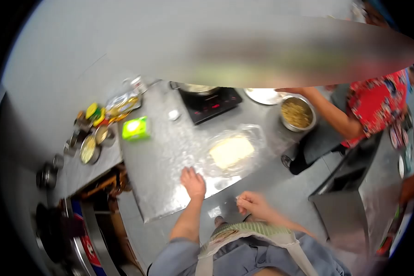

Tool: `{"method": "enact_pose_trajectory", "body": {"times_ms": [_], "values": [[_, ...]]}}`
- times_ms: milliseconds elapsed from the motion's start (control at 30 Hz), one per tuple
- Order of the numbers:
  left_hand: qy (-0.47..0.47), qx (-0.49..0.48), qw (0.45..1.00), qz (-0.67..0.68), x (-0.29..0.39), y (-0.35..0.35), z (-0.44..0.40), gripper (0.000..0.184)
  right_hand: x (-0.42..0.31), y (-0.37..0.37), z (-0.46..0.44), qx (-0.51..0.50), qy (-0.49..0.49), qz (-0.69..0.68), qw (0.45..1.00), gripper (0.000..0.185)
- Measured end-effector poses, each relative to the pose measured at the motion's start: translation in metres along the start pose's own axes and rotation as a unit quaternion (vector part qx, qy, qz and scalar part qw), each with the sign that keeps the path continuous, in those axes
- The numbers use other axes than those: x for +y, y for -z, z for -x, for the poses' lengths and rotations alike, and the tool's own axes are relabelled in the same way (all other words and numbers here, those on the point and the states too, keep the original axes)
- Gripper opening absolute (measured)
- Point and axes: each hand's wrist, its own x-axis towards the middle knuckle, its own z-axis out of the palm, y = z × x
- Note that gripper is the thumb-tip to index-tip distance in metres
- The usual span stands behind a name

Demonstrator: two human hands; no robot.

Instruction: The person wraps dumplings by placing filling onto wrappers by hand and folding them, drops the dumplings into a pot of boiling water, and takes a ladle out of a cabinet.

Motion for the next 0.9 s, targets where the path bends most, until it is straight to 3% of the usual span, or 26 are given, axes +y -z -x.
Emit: {"method": "enact_pose_trajectory", "body": {"times_ms": [200, 400, 500, 567, 633, 800, 900], "values": [[-0.023, 0.029, 0.999, 0.032, -0.020, -0.006, 0.008, 0.050, -0.001, -0.060, -0.031, -0.036, -0.046, 0.085, 0.995, 0.027], [-0.057, -0.063, 0.991, 0.106, -0.051, 0.016, 0.012, 0.052, 0.033, -0.106, -0.060, -0.098, 0.084, 0.084, 0.988, 0.019], [-0.141, -0.085, 0.982, 0.088, -0.069, 0.031, 0.022, 0.053, 0.028, -0.109, -0.056, -0.075, 0.069, 0.048, 0.994, 0.017], [-0.167, -0.097, 0.979, 0.062, -0.067, 0.042, 0.025, 0.054, 0.027, -0.112, -0.055, -0.145, 0.020, 0.028, 0.989, 0.016], [-0.196, -0.072, 0.977, 0.050, -0.069, 0.033, 0.027, 0.056, 0.053, -0.107, -0.055, -0.144, 0.006, 0.008, 0.990, 0.017], [-0.191, -0.086, 0.977, 0.034, -0.051, 0.050, 0.032, 0.053, 0.073, -0.078, -0.008, 0.000, 0.026, 0.037, 0.999, 0.022], [-0.249, -0.008, 0.967, 0.044, -0.065, 0.036, 0.039, 0.046, 0.119, -0.056, 0.033, 0.138, 0.026, 0.036, 0.989, 0.027]]}}
